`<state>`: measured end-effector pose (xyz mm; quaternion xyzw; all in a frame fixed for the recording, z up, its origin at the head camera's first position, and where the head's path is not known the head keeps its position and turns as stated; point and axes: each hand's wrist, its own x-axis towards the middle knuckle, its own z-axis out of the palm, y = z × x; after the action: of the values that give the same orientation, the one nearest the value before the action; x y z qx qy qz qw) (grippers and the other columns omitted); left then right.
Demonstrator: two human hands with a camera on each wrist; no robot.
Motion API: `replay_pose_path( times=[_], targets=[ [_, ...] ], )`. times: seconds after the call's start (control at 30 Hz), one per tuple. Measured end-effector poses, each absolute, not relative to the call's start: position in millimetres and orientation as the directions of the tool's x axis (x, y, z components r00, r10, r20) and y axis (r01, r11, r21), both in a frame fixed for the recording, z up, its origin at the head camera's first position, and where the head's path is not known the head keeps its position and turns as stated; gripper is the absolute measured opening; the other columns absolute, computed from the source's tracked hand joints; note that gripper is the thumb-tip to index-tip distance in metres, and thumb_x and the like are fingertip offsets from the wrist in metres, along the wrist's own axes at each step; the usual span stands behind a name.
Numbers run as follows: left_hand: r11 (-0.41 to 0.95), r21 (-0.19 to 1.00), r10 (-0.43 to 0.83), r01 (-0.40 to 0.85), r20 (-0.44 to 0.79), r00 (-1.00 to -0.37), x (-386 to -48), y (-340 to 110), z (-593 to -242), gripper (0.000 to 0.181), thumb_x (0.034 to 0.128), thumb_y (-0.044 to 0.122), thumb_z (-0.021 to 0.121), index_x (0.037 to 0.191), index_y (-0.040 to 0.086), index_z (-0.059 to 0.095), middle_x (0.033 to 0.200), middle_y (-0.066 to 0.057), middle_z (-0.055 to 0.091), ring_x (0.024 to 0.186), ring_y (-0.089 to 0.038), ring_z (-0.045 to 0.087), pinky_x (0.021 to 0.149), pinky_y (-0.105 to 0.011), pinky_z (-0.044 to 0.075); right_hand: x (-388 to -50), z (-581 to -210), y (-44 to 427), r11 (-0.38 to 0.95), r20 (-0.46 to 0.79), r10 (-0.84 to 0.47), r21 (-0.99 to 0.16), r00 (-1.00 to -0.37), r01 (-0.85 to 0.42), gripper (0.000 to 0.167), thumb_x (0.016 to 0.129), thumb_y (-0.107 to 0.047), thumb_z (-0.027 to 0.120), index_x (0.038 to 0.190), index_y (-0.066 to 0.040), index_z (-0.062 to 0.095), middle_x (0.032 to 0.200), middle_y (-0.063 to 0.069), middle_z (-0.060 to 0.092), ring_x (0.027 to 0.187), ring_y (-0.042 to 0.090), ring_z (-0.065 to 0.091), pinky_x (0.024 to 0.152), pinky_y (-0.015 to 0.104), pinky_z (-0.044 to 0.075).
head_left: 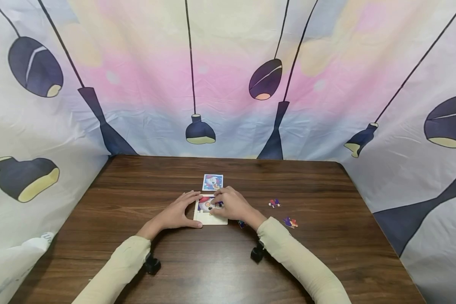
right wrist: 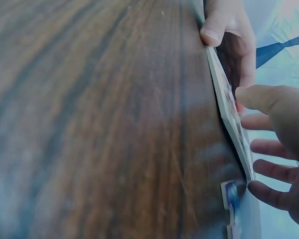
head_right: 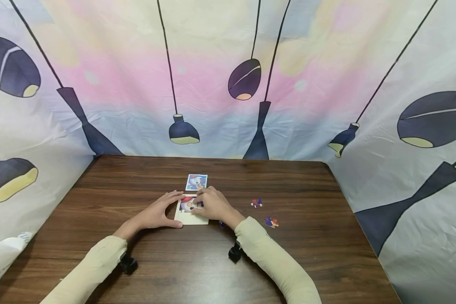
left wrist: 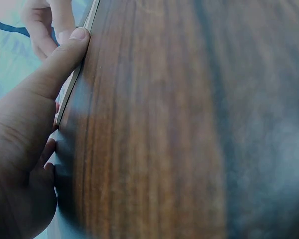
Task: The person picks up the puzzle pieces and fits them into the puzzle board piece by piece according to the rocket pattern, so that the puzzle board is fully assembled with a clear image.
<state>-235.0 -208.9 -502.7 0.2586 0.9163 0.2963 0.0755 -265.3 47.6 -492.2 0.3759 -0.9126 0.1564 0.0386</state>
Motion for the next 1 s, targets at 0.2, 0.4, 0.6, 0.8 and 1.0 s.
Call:
replay_pose_path(
  times=[0.2, 0.4, 0.6, 0.8, 1.0],
  targets=[
    [0.689, 0.582, 0.519, 0.431, 0.018, -0.855, -236, -209, -503, 0.103, 0.0781, 0.063, 0.081, 0.158, 0.011, 0.041, 0.164, -0.013, 0.033, 0.155, -0.041, 0.018, 0.119, -0.068, 0.019, -264, -484, 61, 0.629, 0.213, -0.679, -0.324, -0.702, -0.707, 0.033, 0.096, -0.039, 0.072, 0.12, -0.017, 0.078, 0.135, 0.006, 0.065, 0.121, 0.024, 0.057, 0.102, 0.041, 0.051],
    [0.69, 0.584, 0.515, 0.428, 0.019, -0.857, -236, -209, -503, 0.105, 0.0771, 0.063, 0.082, 0.158, 0.012, 0.04, 0.164, -0.015, 0.033, 0.155, -0.042, 0.017, 0.12, -0.067, 0.018, -261, -477, 92, 0.64, 0.253, -0.624, -0.377, -0.74, -0.669, 0.034, 0.098, -0.036, 0.07, 0.123, -0.014, 0.076, 0.133, 0.006, 0.066, 0.124, 0.026, 0.057, 0.104, 0.047, 0.05],
    [0.689, 0.581, 0.518, 0.434, 0.025, -0.855, -236, -209, -504, 0.106, 0.0763, 0.064, 0.082, 0.157, 0.011, 0.041, 0.164, -0.014, 0.034, 0.155, -0.041, 0.018, 0.121, -0.066, 0.019, -265, -474, 132, 0.647, 0.3, -0.572, -0.408, -0.763, -0.645, 0.036, 0.099, -0.036, 0.069, 0.126, -0.013, 0.074, 0.13, 0.005, 0.068, 0.123, 0.027, 0.06, 0.104, 0.049, 0.05],
    [0.69, 0.581, 0.518, 0.433, 0.022, -0.855, -237, -210, -505, 0.105, 0.0761, 0.065, 0.082, 0.158, 0.012, 0.041, 0.164, -0.014, 0.033, 0.155, -0.042, 0.018, 0.121, -0.066, 0.018, -271, -475, 173, 0.661, 0.326, -0.52, -0.432, -0.789, -0.614, 0.039, 0.098, -0.036, 0.071, 0.126, -0.009, 0.073, 0.126, 0.006, 0.07, 0.119, 0.028, 0.064, 0.102, 0.051, 0.052],
    [0.692, 0.581, 0.514, 0.428, 0.02, -0.858, -237, -210, -505, 0.106, 0.0759, 0.065, 0.082, 0.158, 0.012, 0.04, 0.164, -0.014, 0.033, 0.155, -0.042, 0.018, 0.12, -0.067, 0.019, -270, -477, 207, 0.685, 0.295, -0.482, -0.46, -0.825, -0.565, 0.043, 0.096, -0.037, 0.073, 0.129, -0.01, 0.072, 0.131, 0.009, 0.069, 0.124, 0.032, 0.062, 0.104, 0.055, 0.049]
  ],
)
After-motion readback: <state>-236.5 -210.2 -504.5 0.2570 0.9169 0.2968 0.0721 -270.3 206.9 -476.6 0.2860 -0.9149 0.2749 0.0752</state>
